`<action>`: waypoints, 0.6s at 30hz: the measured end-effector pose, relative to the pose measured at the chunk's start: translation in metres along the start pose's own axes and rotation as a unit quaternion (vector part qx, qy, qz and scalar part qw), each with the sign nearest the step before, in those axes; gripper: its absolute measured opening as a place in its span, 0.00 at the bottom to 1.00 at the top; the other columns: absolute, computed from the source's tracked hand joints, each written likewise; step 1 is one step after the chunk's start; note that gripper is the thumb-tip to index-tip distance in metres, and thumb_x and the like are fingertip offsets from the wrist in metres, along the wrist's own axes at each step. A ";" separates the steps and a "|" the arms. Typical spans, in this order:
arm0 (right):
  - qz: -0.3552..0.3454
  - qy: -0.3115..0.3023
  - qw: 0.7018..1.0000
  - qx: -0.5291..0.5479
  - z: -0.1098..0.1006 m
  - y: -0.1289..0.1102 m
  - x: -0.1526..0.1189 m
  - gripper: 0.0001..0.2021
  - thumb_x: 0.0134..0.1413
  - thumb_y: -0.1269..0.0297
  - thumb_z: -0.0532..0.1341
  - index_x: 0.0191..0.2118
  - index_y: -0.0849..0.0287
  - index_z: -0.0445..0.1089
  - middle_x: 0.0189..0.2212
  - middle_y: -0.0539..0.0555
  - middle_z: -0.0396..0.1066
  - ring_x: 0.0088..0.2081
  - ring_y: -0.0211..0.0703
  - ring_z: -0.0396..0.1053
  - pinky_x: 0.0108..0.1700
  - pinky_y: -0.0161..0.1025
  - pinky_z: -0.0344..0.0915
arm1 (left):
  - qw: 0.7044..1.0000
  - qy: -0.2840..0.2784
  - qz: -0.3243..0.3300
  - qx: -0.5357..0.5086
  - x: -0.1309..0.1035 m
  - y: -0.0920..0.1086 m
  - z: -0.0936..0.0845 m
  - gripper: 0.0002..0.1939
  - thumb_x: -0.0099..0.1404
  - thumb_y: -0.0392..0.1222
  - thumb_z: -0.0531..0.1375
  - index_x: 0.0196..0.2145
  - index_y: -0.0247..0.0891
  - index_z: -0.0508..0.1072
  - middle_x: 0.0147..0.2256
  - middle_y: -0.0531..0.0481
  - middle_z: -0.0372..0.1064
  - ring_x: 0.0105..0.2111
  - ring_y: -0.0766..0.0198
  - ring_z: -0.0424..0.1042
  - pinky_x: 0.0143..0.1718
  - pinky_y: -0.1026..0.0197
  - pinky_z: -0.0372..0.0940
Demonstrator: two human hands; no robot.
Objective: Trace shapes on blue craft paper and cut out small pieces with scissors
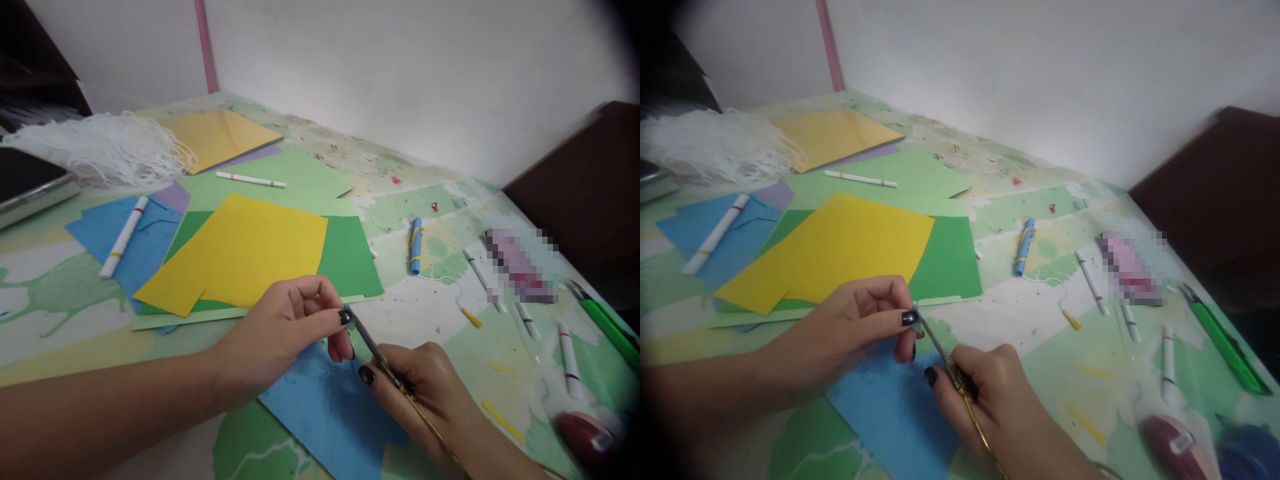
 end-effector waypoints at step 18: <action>0.021 -0.021 0.999 0.021 -0.002 0.006 0.000 0.18 0.56 0.61 0.57 0.21 0.60 0.50 0.18 0.44 0.40 0.20 0.30 0.40 0.20 0.32 0.39 | 0.999 -0.015 -0.028 0.029 0.002 0.000 -0.002 0.06 0.60 0.31 0.57 0.27 0.35 0.63 0.22 0.53 0.74 0.25 0.70 0.72 0.29 0.67 0.62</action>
Point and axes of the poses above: each hand's wrist, its own x-axis towards the middle knuckle, its own z-axis out of the palm, y = z × x, the point moved 7 cm from there along x, towards the middle knuckle
